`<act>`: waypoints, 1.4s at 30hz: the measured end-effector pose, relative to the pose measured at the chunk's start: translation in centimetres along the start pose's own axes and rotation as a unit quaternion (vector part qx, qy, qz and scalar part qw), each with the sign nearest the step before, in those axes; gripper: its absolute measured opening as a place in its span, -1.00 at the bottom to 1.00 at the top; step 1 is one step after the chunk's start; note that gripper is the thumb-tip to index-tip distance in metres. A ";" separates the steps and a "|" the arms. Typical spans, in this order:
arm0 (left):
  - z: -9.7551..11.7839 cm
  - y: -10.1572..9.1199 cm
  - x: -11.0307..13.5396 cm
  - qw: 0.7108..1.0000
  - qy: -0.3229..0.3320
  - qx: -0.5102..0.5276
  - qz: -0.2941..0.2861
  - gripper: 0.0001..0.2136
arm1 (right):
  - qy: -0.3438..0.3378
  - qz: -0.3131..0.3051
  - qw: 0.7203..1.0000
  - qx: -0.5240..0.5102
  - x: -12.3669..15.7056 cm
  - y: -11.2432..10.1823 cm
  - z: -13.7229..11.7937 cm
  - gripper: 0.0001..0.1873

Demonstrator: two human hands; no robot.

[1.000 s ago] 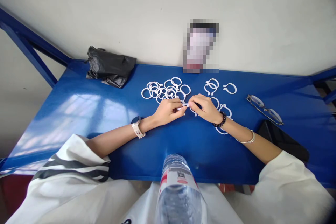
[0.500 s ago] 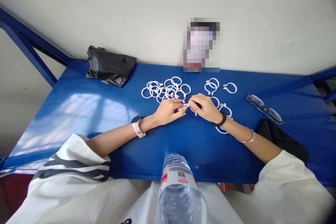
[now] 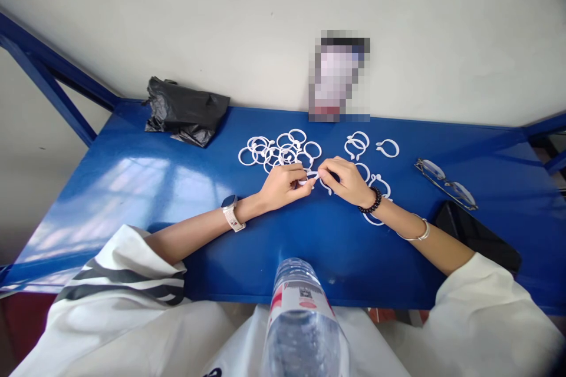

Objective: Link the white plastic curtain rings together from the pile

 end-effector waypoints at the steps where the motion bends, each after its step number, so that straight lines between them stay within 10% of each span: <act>1: -0.1 -0.1 0.0 1.000 -0.007 0.007 0.008 -0.60 | 0.001 0.003 1.000 0.000 0.0 -0.1 0.0 -0.71; 11: -0.4 -1.2 0.2 0.996 -0.014 0.053 0.072 -0.67 | 0.017 0.012 1.000 -0.010 0.1 -0.3 0.1 -0.70; 42: 0.2 -0.6 0.2 0.997 0.009 0.066 0.030 -0.69 | -0.018 0.017 0.999 -0.035 0.1 -0.6 -0.5 -0.70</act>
Point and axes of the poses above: each hand's wrist, its own x-axis away from the middle knuckle, its own y-axis out of the palm, z = x × y, the point moved 10 cm from there along -x, towards the middle knuckle, and after that the axes turned 12 degrees about -x, right-handed, at the moved point
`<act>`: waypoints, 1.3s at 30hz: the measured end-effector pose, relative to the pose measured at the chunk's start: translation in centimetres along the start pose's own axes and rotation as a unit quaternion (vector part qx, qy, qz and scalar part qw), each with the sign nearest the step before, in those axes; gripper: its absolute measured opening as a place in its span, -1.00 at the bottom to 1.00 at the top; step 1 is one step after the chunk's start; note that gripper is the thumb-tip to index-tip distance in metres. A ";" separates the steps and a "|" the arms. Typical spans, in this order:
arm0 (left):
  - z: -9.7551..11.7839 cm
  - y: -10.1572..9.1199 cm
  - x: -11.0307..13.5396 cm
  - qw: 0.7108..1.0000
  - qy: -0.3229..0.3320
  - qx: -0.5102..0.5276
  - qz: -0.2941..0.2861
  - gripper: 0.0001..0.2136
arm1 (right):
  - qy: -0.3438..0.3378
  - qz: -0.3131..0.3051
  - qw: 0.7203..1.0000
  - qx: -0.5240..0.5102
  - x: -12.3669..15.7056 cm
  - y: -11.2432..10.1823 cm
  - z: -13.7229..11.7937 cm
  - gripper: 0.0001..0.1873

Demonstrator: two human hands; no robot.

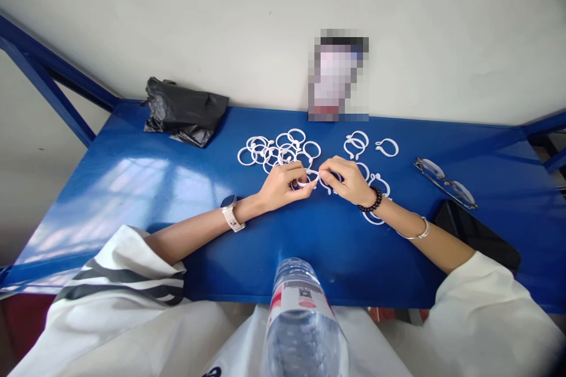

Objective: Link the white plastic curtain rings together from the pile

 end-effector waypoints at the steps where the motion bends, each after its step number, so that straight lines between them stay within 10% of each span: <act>1: 0.0 0.0 0.0 1.000 0.001 -0.001 0.002 -0.69 | 0.000 -0.001 1.000 -0.001 0.0 0.0 0.0 -0.69; 39: 0.7 1.9 0.1 0.988 0.051 -0.120 -0.086 -0.65 | 0.002 -0.067 0.997 0.029 0.1 1.6 0.7 -0.61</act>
Point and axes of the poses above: each hand's wrist, its own x-axis away from the middle knuckle, its own y-axis out of the palm, z = x × y, the point moved 10 cm from there along -x, towards the middle knuckle, and after that the axes turned 12 degrees about -x, right-handed, at the moved point
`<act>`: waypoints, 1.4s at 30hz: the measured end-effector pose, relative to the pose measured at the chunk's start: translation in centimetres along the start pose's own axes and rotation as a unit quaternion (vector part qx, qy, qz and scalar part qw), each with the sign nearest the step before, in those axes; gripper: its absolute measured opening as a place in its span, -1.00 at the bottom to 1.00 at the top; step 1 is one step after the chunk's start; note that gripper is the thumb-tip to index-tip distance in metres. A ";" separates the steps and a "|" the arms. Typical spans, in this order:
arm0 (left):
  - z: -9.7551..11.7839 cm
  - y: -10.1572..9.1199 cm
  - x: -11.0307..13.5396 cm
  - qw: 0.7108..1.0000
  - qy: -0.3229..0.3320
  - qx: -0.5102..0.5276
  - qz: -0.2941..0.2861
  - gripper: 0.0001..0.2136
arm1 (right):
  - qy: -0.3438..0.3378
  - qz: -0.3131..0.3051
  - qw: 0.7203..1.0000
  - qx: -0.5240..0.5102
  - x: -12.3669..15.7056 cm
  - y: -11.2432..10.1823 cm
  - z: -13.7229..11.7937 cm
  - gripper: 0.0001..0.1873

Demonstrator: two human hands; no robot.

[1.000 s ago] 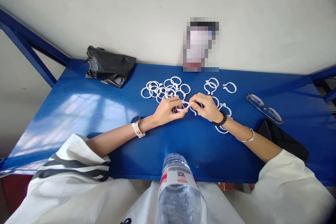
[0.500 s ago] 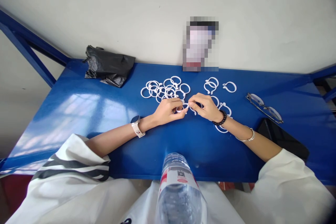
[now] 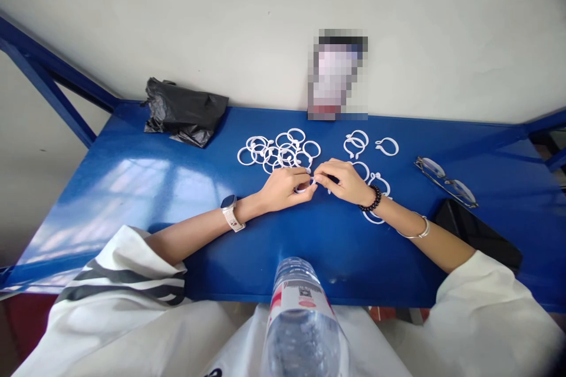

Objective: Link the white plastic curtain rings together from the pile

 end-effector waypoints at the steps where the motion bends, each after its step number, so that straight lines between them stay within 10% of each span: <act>1: 0.0 0.0 0.0 1.000 0.002 0.000 0.002 -0.65 | -0.001 0.000 1.000 0.002 0.0 0.0 0.0 -0.62; 42: -0.2 -1.1 0.1 0.997 -0.003 0.050 0.053 -0.63 | 0.006 0.010 0.999 -0.044 0.0 -0.3 -0.4 -0.68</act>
Point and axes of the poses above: each hand's wrist, its own x-axis away from the middle knuckle, its own y-axis out of the palm, z = x × y, the point moved 10 cm from there along -x, towards the middle knuckle, and after that the axes turned 12 degrees about -x, right-handed, at the moved point
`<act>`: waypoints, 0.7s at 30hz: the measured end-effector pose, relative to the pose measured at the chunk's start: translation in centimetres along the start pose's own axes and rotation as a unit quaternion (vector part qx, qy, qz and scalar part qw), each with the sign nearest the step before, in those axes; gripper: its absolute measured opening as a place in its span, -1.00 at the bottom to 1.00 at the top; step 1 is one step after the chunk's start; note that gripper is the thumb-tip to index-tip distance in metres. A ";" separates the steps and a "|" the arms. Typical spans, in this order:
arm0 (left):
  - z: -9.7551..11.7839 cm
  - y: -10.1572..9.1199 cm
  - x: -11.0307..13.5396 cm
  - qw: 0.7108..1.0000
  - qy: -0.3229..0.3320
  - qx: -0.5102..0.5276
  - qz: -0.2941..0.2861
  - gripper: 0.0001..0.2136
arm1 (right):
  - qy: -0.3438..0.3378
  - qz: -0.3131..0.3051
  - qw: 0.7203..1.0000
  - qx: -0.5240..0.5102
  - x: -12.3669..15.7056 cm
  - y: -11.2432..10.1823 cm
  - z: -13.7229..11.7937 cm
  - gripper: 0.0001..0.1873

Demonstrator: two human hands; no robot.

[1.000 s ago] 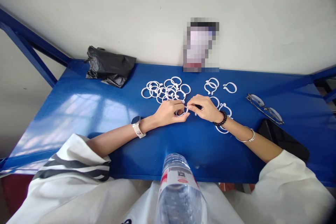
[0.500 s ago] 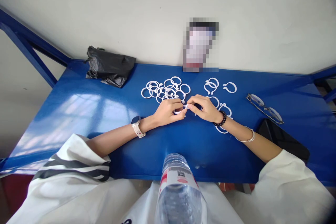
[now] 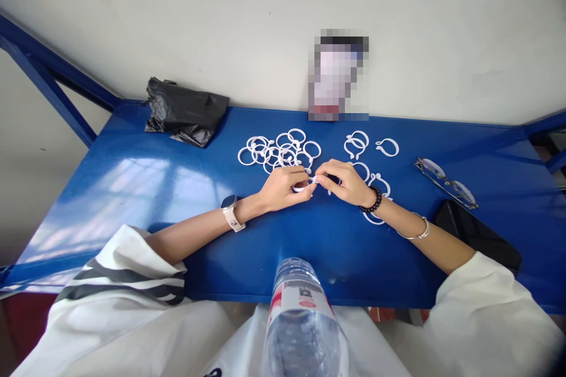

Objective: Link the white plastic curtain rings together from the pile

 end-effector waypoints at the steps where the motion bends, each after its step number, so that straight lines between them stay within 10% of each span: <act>1: 0.0 0.0 0.0 1.000 0.001 0.004 -0.001 -0.63 | 0.002 -0.001 1.000 0.000 0.0 0.0 0.0 -0.68; 21: 0.0 0.2 0.0 1.000 0.006 -0.013 -0.010 -0.63 | 0.009 -0.001 1.000 0.015 0.0 0.0 0.2 -0.71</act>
Point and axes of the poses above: each hand's wrist, its own x-axis away from the middle knuckle, its own y-axis out of the palm, z = x × y, the point moved 10 cm from there along -x, towards the middle knuckle, and after that the axes turned 12 degrees about -x, right-handed, at the moved point
